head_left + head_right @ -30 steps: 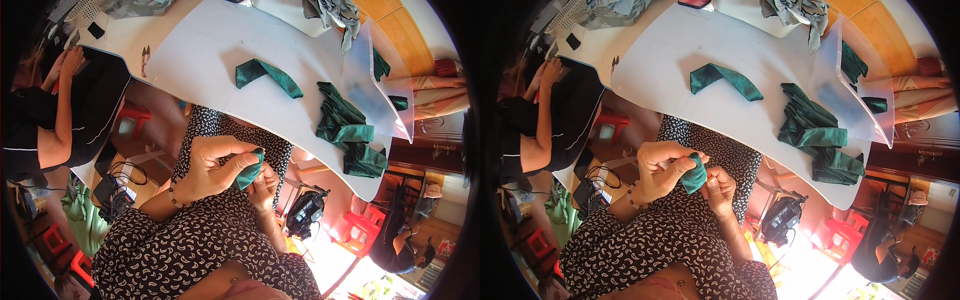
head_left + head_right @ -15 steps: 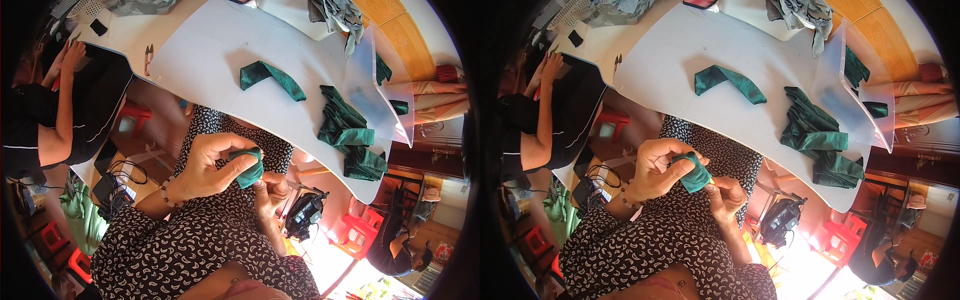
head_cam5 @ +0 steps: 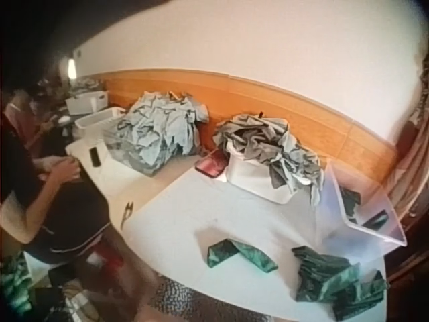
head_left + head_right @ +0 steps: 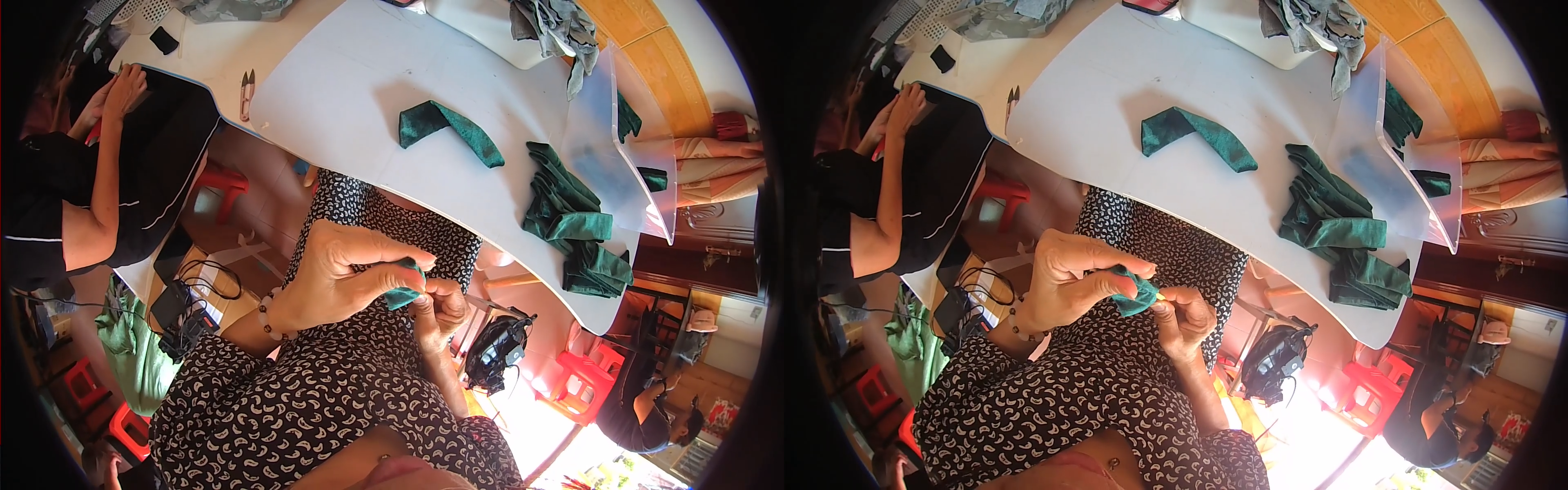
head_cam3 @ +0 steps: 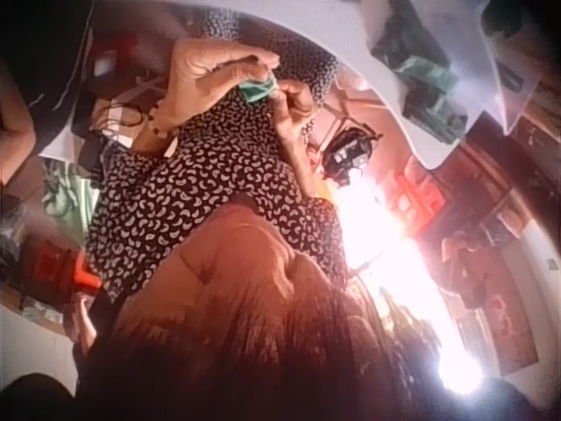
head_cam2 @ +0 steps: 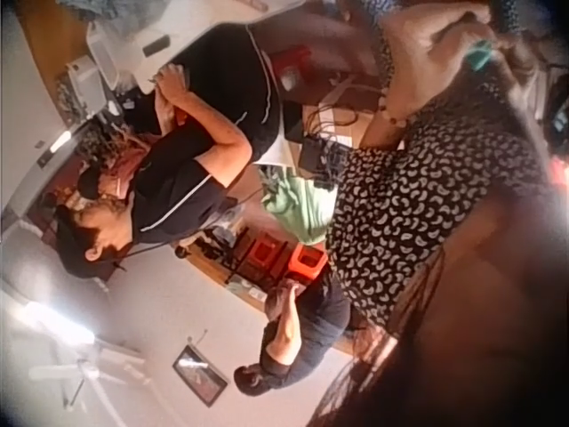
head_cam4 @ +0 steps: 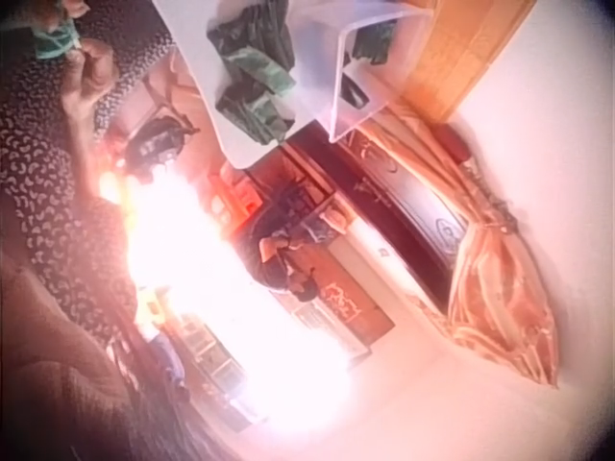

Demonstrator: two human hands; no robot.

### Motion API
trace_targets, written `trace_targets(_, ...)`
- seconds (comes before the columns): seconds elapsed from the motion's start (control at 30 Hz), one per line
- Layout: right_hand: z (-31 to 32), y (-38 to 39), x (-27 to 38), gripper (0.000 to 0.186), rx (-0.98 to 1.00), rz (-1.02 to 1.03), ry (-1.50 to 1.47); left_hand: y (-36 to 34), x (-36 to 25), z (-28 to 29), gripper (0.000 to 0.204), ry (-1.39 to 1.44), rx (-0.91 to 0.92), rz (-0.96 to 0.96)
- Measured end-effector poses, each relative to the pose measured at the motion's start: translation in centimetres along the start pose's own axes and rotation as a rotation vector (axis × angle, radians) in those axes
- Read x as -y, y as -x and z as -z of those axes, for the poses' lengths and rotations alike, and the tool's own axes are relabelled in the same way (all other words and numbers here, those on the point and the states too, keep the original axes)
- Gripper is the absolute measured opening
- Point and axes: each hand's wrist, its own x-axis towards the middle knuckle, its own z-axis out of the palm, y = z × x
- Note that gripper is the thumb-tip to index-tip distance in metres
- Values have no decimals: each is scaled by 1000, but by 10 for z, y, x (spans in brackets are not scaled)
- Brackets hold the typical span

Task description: Using a wooden stick to shape or turn inside out small strips of dark green leather.

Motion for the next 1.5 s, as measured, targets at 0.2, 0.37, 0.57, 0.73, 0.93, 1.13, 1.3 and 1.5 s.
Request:
trace_targets(0.2,-1,-4,-5,16,80,59,18,0,-3,1,18,41,63,37)
trace_targets(0.37,-9,-2,-8,26,195,-66,-277,2,-6,-3,17,16,55,60)
trace_targets(0.57,-12,-3,-8,28,390,-255,-554,5,-8,-9,18,252,17,135)
trace_targets(0.73,-14,-9,-9,28,390,-209,-487,5,7,-9,19,264,-37,150)
trace_targets(0.93,-10,-13,-16,23,291,-126,-295,4,16,-7,24,364,-77,187)
trace_targets(1.13,-6,-17,-16,30,318,-59,-368,4,14,-13,23,451,-31,213)
trace_targets(1.3,-7,-18,-14,33,265,-7,-312,3,10,-15,21,296,28,129)
trace_targets(1.5,-4,-13,-14,28,380,-148,-545,3,5,-20,17,286,-9,88)
